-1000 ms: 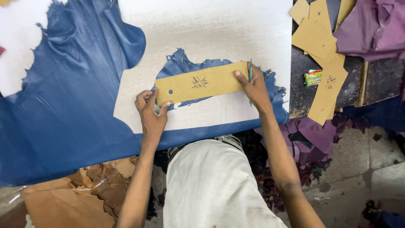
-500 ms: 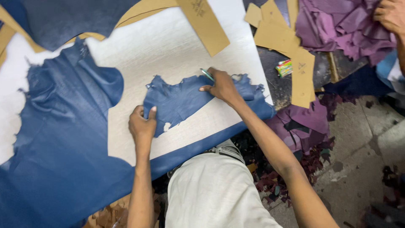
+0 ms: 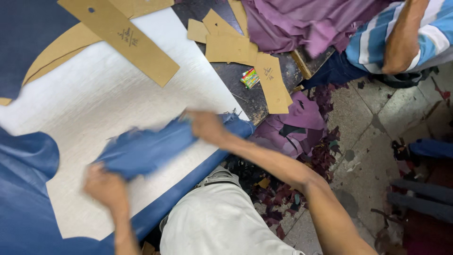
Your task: The person places a cardboard pattern on a blue fabric sheet, traces the outline with a pen, and then cuts the fabric along the traced lines using a rotary cutter. The person repeats this process with multiple patterns, cutting out several fabric pieces.
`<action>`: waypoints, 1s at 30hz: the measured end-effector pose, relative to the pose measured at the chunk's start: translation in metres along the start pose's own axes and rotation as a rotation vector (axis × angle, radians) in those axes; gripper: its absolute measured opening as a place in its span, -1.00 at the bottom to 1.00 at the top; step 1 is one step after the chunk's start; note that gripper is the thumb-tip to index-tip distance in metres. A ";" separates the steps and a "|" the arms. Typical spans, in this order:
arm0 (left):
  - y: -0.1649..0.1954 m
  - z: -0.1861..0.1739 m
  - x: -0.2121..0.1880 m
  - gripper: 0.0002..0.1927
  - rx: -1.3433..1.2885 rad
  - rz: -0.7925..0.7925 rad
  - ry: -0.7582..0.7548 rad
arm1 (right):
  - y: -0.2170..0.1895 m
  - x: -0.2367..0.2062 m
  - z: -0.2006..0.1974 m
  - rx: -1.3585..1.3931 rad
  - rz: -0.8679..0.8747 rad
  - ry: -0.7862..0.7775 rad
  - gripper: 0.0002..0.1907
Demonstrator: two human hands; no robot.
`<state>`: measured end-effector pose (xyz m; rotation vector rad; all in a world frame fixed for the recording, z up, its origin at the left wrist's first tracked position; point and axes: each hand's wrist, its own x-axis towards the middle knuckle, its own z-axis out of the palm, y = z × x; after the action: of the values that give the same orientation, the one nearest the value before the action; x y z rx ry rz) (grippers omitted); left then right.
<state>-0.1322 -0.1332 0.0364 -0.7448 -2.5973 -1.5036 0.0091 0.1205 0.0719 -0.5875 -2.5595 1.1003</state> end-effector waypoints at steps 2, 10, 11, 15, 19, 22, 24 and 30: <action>0.022 0.016 0.001 -0.71 0.050 -0.201 -0.040 | 0.016 0.000 -0.019 -0.018 0.146 0.105 -0.76; 0.060 0.009 -0.015 -0.57 0.177 -0.272 -0.128 | 0.041 -0.037 -0.023 0.021 0.213 0.050 -0.92; 0.053 0.010 -0.017 -0.54 0.146 -0.287 -0.104 | 0.046 -0.038 -0.025 0.081 0.160 0.078 -0.87; 0.036 0.042 -0.039 -0.59 0.185 0.032 -0.224 | 0.063 -0.042 -0.031 0.056 0.043 0.112 -0.74; 0.026 0.062 -0.025 -0.59 0.235 -0.129 -0.134 | 0.086 -0.064 -0.069 -0.123 0.072 0.118 -0.82; 0.022 0.065 -0.020 -0.58 0.277 -0.116 -0.107 | 0.081 -0.071 -0.081 -0.123 -0.024 0.178 -0.77; 0.013 0.027 -0.022 -0.57 0.301 -0.099 -0.097 | 0.074 -0.065 -0.083 -0.073 -0.225 0.223 -0.76; -0.025 -0.079 -0.011 -0.53 0.234 0.084 -0.012 | 0.049 0.015 -0.033 0.030 -0.187 0.155 -0.85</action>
<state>-0.1486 -0.2129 0.0548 -0.8261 -2.6505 -1.1503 0.0221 0.1786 0.0589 -0.3990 -2.4044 0.9877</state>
